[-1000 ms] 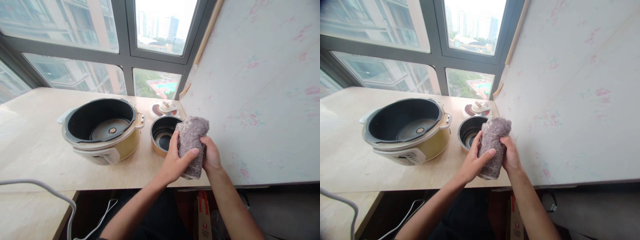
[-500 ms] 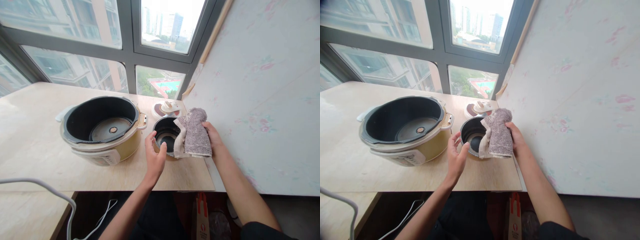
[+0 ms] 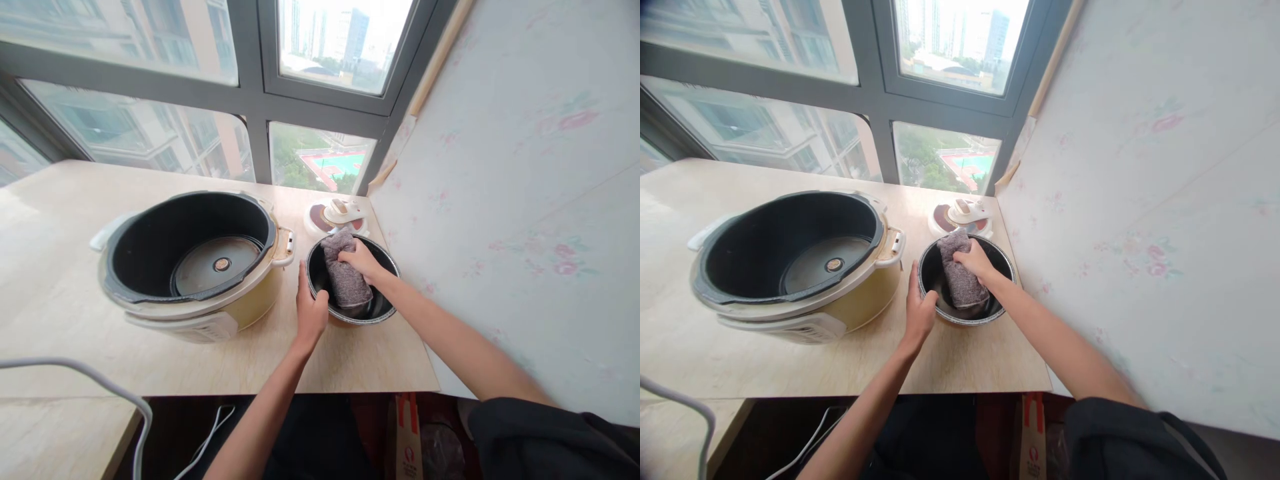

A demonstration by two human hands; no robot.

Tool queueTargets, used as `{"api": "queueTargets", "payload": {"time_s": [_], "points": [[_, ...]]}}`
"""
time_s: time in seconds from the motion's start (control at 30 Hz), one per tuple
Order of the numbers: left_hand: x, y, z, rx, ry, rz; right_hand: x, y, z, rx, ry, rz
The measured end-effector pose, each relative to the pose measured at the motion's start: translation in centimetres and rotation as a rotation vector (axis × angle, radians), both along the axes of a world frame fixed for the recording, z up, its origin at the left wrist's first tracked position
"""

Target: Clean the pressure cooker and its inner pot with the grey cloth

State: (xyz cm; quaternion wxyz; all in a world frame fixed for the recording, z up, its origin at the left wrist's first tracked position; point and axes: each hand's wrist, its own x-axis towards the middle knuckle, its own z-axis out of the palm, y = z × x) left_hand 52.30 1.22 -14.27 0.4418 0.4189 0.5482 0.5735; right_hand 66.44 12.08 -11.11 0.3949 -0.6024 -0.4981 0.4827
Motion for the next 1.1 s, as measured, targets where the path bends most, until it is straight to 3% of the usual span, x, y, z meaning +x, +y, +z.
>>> {"api": "queueTargets", "payload": {"time_s": [0.2,0.37,0.53,0.67,0.83,0.97,1.1], "points": [[0.1,-0.1,-0.8,0.052,-0.044,0.008,-1.0,-0.2,-1.5,0.115,0.009,0.191],[0.2,0.1,-2.2,0.116,-0.13,-0.032,-1.8,-1.5,-0.2,0.213,0.048,0.43],[-0.2,0.4,-3.7,0.195,-0.17,-0.107,-1.6,-2.5,1.4,0.113,0.115,0.615],[-0.5,0.7,-3.7,0.146,-0.3,-0.147,-1.5,-2.6,1.5,0.07,0.132,0.69],[-0.4,0.7,-2.5,0.08,-0.419,-0.151,-2.1,-2.7,1.3,0.149,0.085,0.628],[-0.3,0.5,-2.1,0.158,-0.316,-0.108,-3.0,-2.4,1.6,0.364,-0.153,0.425],[0.2,0.1,-1.4,0.083,-0.196,-0.023,-3.3,-1.3,2.2,0.522,-0.451,0.33]]}}
